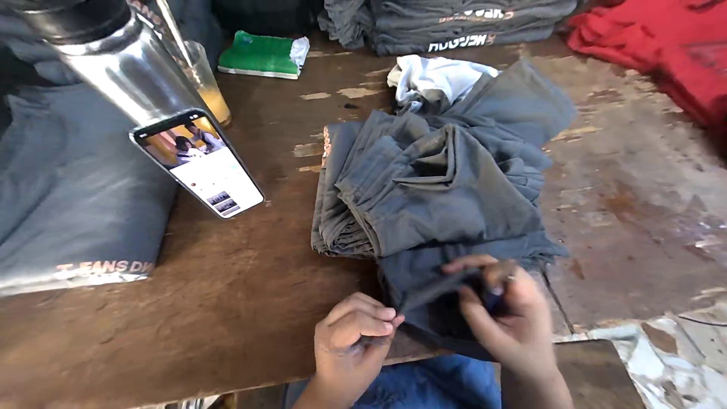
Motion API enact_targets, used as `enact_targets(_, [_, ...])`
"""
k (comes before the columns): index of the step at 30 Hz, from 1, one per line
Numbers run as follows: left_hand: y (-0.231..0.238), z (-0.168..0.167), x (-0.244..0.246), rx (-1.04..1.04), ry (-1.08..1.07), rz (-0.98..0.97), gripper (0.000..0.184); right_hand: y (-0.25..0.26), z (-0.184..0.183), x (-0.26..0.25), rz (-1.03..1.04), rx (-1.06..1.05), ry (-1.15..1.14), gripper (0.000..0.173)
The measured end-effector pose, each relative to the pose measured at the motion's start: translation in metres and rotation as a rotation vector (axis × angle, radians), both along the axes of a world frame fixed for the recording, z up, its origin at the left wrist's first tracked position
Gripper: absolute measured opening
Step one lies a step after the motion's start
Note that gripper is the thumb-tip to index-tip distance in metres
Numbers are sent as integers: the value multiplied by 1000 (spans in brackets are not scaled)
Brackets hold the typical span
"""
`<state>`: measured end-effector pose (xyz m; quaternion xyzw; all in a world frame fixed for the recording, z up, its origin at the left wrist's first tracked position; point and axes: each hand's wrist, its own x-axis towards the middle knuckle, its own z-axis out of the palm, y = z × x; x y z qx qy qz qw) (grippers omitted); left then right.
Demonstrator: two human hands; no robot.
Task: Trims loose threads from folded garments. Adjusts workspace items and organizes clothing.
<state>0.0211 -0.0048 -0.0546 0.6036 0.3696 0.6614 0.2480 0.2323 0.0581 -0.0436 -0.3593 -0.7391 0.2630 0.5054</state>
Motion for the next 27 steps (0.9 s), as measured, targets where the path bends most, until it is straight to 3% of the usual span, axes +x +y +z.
enact_targets(3, [1, 2, -22, 24, 259, -138, 8, -7, 7, 19, 131, -74, 181, 20])
enact_targets(6, [0, 28, -23, -152, 465, -174, 10, -18, 4, 29, 66, -105, -160, 8])
enact_targets(9, [0, 24, -31, -176, 520, -211, 13, -31, 10, 17, 20, -97, -491, 29])
enact_targets(11, [1, 14, -38, -137, 480, -197, 10, -34, 7, 12, -11, -42, -614, 56])
enact_targets(12, [1, 14, -38, -148, 464, -175, 8, -35, 5, 9, -32, -6, -653, 61])
enact_targets(19, [-1, 14, -25, -199, 383, -59, 10, -35, -10, 8, -84, 137, -765, 56])
enact_targets(27, [-4, 6, -8, -169, 553, 51, 10, -40, -6, 5, -110, 126, -822, 54])
